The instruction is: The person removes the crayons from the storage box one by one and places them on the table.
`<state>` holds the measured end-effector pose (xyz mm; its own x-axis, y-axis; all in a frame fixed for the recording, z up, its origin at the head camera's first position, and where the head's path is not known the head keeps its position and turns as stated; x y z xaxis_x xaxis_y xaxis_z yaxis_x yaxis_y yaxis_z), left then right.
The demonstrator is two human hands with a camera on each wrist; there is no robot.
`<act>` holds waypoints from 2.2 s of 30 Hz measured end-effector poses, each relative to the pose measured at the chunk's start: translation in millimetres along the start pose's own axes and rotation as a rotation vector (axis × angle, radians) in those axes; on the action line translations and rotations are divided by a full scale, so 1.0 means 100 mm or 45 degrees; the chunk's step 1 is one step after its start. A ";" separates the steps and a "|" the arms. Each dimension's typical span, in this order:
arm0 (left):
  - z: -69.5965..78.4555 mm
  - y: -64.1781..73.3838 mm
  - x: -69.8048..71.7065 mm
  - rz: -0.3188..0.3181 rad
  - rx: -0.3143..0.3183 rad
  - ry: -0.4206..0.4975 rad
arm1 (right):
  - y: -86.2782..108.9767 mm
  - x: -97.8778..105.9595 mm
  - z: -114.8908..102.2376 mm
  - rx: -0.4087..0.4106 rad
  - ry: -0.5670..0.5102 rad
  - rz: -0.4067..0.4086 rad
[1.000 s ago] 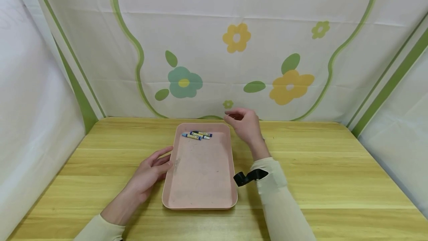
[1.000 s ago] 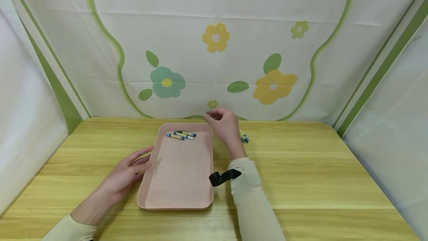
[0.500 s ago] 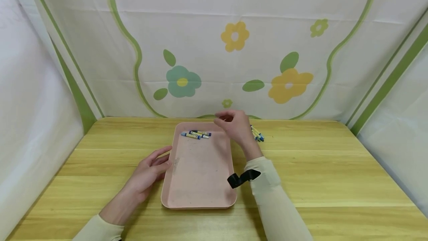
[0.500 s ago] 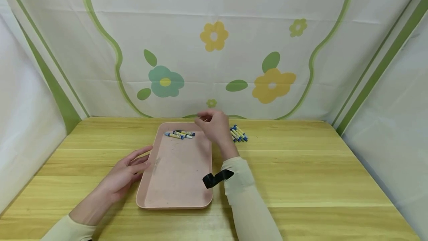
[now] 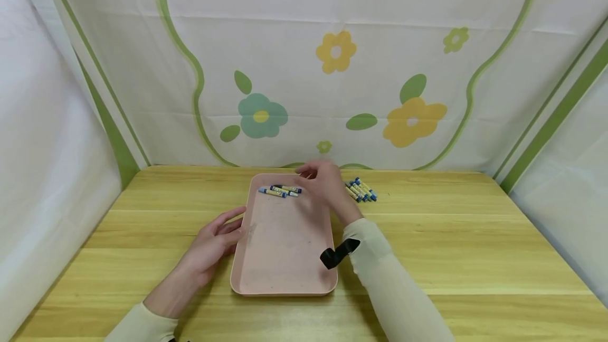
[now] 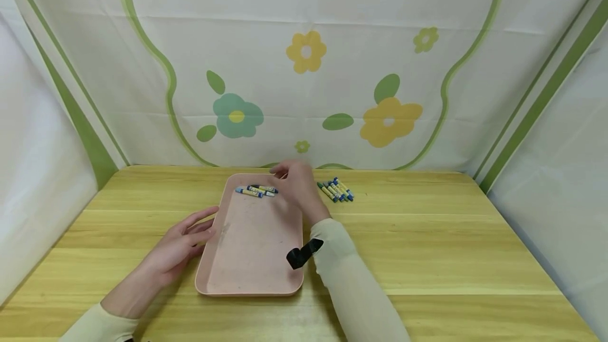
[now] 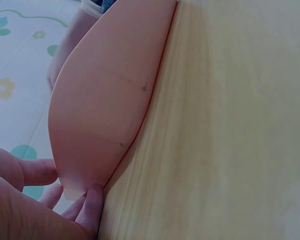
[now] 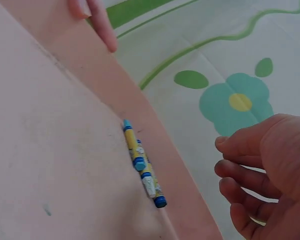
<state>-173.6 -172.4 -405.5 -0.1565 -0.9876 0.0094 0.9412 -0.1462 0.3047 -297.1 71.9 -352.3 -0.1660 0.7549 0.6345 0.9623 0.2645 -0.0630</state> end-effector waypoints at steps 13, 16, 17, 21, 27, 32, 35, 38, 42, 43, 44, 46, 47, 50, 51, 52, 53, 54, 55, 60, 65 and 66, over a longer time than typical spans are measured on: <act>0.00 0.00 0.00 0.000 0.005 0.010 | -0.07 -0.19 -0.13 0.110 0.118 -0.100; -0.01 0.00 0.00 0.002 0.006 0.015 | -0.08 -0.22 -0.13 0.081 0.074 -0.127; -0.01 0.00 0.00 0.003 0.007 0.016 | -0.08 -0.23 -0.12 0.071 0.058 -0.131; -0.03 0.00 0.00 0.006 0.010 0.015 | -0.09 -0.28 -0.07 0.044 0.010 -0.161; -0.03 0.00 0.00 0.008 0.008 0.011 | -0.11 -0.33 -0.04 0.025 0.003 -0.203; -0.02 -0.01 0.00 0.005 0.009 0.012 | -0.14 -0.36 -0.05 0.010 0.136 -0.199; -0.02 -0.01 0.01 0.000 0.012 0.012 | -0.16 -0.39 -0.08 -0.009 0.195 -0.203; -0.02 -0.01 0.01 -0.002 0.012 0.013 | -0.16 -0.41 -0.10 -0.028 0.232 -0.210; -0.02 -0.01 0.02 -0.007 0.010 0.011 | -0.17 -0.43 -0.12 -0.055 0.297 -0.216; -0.02 -0.01 0.02 -0.008 0.010 0.009 | -0.17 -0.44 -0.13 -0.060 0.297 -0.225; -0.02 -0.01 0.02 -0.009 0.011 0.007 | -0.18 -0.45 -0.13 -0.066 0.295 -0.235; -0.02 -0.01 0.02 -0.008 0.010 0.007 | -0.18 -0.46 -0.14 -0.077 0.290 -0.261; -0.02 -0.01 0.02 -0.007 0.011 0.007 | -0.19 -0.47 -0.14 -0.082 0.284 -0.273; -0.02 -0.02 0.01 -0.005 0.007 0.008 | -0.21 -0.49 -0.14 -0.089 0.273 -0.295; -0.02 -0.02 0.01 -0.005 0.005 0.009 | -0.21 -0.50 -0.14 -0.090 0.275 -0.297; -0.01 -0.02 0.01 -0.005 0.005 0.007 | -0.22 -0.50 -0.13 -0.097 0.276 -0.300; -0.01 -0.02 0.01 -0.005 0.005 0.008 | -0.22 -0.51 -0.13 -0.097 0.267 -0.303; -0.01 -0.02 0.01 -0.004 0.004 0.007 | -0.23 -0.52 -0.13 -0.095 0.261 -0.306; -0.01 -0.02 0.01 -0.004 0.005 0.006 | -0.23 -0.52 -0.13 -0.094 0.259 -0.309; -0.01 -0.01 0.02 0.002 0.007 0.008 | -0.24 -0.55 -0.13 -0.071 0.243 -0.309; 0.00 -0.01 0.02 0.003 0.002 0.007 | -0.22 -0.57 -0.13 -0.068 0.192 -0.305; 0.00 -0.01 0.02 0.004 0.002 0.007 | -0.22 -0.58 -0.13 -0.067 0.180 -0.308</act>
<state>-174.6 -174.0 -405.8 -0.1520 -0.9884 0.0053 0.9412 -0.1431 0.3060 -305.7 15.1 -377.8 -0.3638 0.5818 0.7275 0.9091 0.3920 0.1411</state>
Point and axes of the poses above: each hand's wrist, its own y-axis away from the middle knuckle, its own x-axis out of the back of the hand, z = x × y, the point moved 4 cm from there along -y, towards the middle knuckle, and after that the axes turned 4 degrees about -z, right-handed, at the moved point
